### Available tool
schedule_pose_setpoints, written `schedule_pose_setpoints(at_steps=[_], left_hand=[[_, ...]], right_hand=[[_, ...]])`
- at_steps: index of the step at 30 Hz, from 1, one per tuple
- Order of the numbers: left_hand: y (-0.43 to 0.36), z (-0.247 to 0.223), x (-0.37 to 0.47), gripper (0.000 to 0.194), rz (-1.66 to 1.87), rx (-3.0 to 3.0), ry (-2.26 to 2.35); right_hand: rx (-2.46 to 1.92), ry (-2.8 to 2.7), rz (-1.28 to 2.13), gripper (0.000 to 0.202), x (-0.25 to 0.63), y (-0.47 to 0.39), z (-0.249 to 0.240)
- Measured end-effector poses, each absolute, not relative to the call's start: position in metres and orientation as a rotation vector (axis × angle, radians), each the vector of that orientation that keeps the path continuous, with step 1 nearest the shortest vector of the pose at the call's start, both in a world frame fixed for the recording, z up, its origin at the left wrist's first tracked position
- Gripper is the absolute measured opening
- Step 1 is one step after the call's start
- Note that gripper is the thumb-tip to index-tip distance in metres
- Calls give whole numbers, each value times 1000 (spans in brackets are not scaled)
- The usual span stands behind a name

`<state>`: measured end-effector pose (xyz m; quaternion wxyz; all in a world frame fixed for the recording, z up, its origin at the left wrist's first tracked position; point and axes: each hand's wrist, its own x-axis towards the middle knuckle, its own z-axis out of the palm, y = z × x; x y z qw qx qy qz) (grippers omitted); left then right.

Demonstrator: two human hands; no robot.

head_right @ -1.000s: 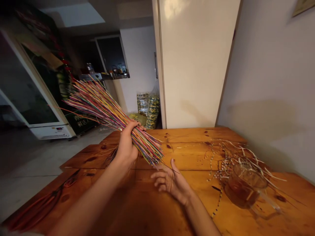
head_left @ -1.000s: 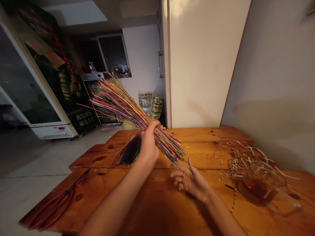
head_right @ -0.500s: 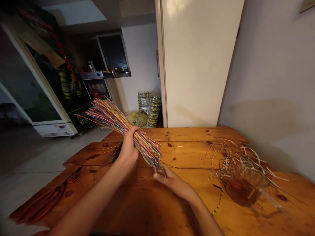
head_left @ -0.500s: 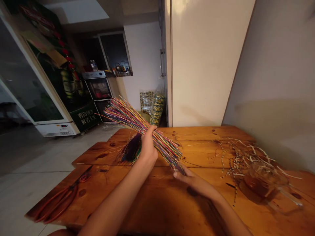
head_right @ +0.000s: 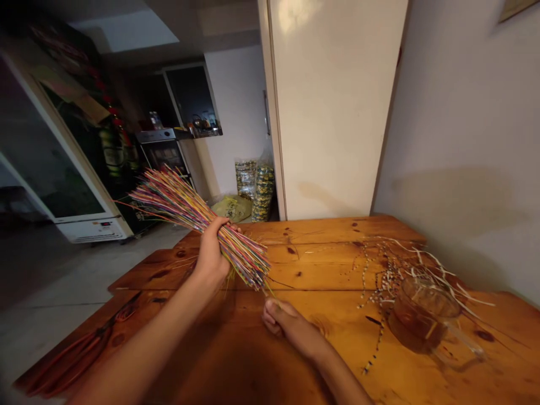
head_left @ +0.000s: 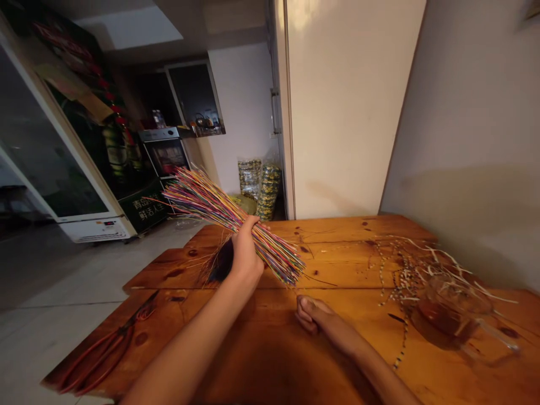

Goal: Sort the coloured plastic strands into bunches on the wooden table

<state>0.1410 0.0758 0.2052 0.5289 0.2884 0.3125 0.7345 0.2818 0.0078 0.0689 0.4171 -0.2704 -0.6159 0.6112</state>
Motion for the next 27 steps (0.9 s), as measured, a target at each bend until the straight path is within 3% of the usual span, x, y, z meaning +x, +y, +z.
schedule_pose_setpoints(at_steps=[7,17,24,27], left_hand=[[77,221,114,15,1835,672,763],[86,232,64,15,1951,801,882],[79,229,37,15,1921,813,1010],[76,228,43,13,1822,753,1014]], right_hand=[[-996,-1596,1334,51,293,-10,71],[-854,-1109,1388,50,351,39,43],[-569,-464,1304,37,429,80,12],[-542,-192,1390,16,435,82,0]])
